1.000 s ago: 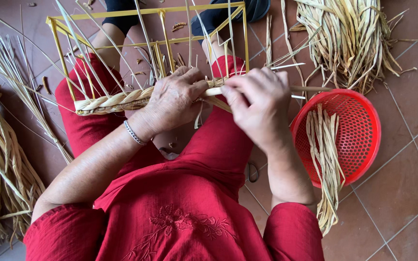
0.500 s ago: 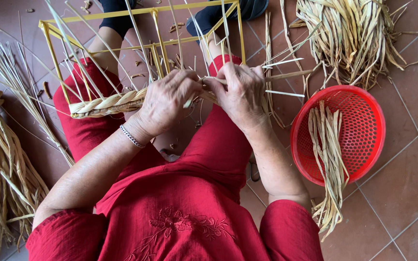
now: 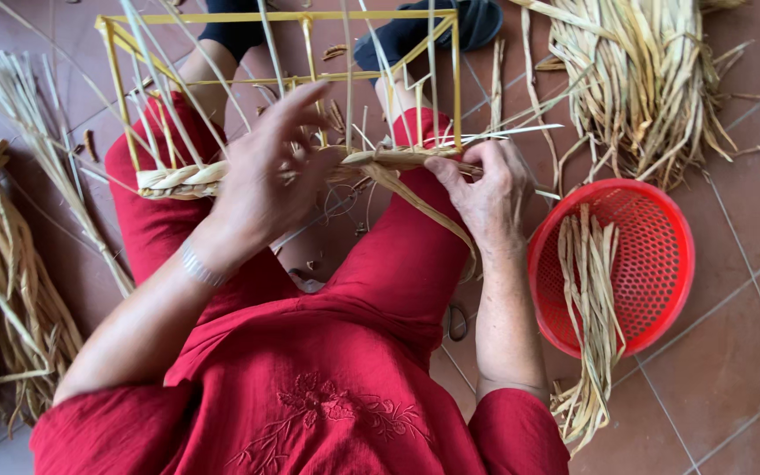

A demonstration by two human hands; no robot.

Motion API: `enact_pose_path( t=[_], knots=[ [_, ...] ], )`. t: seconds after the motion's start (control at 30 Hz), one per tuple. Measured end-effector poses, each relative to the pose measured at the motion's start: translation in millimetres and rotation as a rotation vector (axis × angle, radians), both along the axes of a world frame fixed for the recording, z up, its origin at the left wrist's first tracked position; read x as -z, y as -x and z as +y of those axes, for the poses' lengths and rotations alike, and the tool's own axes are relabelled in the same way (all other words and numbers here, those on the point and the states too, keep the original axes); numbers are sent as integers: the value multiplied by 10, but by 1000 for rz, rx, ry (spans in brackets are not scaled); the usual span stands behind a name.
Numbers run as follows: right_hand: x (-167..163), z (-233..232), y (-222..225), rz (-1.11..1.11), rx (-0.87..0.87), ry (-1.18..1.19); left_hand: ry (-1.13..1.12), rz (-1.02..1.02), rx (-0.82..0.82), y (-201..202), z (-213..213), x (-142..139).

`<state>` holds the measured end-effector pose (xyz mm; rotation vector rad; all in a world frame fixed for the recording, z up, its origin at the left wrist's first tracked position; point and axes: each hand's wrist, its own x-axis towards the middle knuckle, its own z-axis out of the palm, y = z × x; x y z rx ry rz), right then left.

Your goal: The person weaves dried palm leaves into a rectangular basket frame, interlacing strands through vertical supports and trimming excess with scissors. The basket is rotated to continue weaving along different edges.

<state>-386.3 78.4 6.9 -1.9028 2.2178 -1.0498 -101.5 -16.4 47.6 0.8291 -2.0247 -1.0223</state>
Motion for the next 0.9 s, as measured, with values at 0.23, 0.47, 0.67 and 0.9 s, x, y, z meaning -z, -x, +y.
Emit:
enact_pose_path(
  t=[0.23, 0.47, 0.67, 0.9],
  knots=[
    [171, -83, 67, -266, -62, -19, 51, 25, -695, -1216, 294, 255],
    [211, 59, 20, -432, -16, 60, -465, 320, -480, -921, 78, 546],
    [-79, 349, -232, -184, 35, 123, -491, 519, -367, -944, -285, 420],
    [-198, 427, -694, -247, -19, 147, -563, 508, -355, -1053, -652, 467]
  ],
)
